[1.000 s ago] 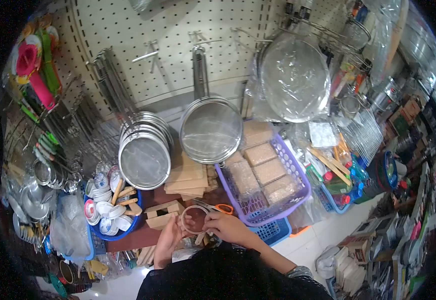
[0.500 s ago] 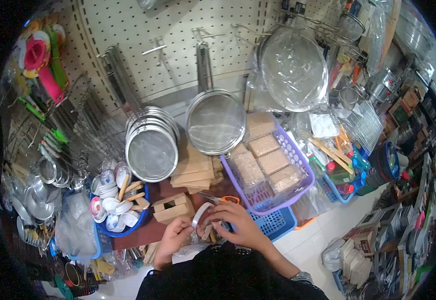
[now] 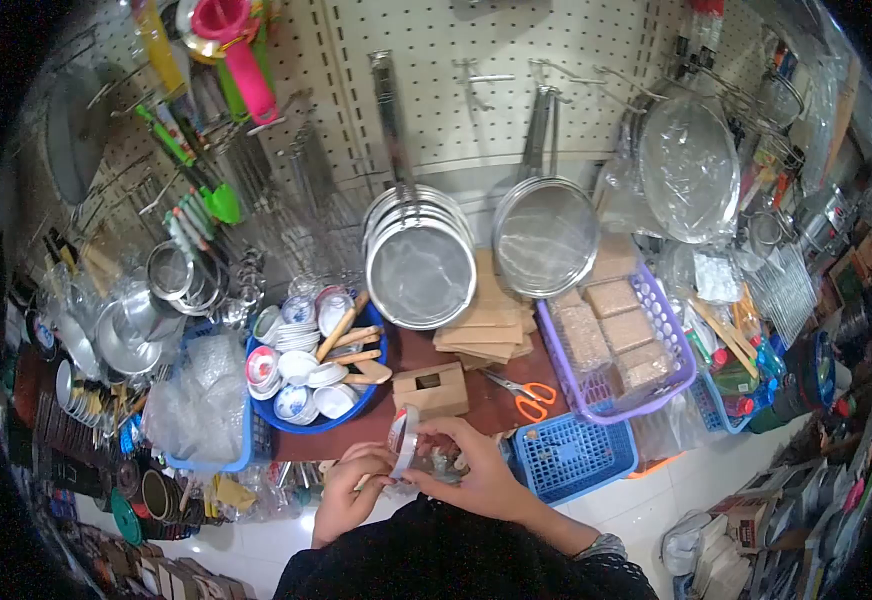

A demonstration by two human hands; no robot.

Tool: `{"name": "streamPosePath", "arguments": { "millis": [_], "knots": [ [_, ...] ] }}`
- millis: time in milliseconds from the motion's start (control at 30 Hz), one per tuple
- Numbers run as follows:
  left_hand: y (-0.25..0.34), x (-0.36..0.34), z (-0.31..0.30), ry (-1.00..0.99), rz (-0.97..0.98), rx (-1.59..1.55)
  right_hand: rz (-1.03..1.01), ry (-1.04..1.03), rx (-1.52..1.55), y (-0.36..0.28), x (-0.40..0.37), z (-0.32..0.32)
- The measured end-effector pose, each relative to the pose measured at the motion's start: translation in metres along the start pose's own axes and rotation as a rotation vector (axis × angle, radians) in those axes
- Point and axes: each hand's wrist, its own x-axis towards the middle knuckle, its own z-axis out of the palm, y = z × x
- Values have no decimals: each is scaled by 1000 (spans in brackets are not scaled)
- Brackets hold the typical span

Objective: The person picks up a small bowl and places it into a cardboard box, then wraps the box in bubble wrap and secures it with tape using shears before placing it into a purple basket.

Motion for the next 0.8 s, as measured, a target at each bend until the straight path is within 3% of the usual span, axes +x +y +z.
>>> {"name": "streamPosePath", "arguments": {
  "millis": [400, 800],
  "knots": [
    [0, -63, -57, 189, 32, 277, -242, -137, -131, -17, 35, 70],
    [4, -102, -76, 412, -44, 354, -710, -146, -367, -17, 58, 120]
  ]
}}
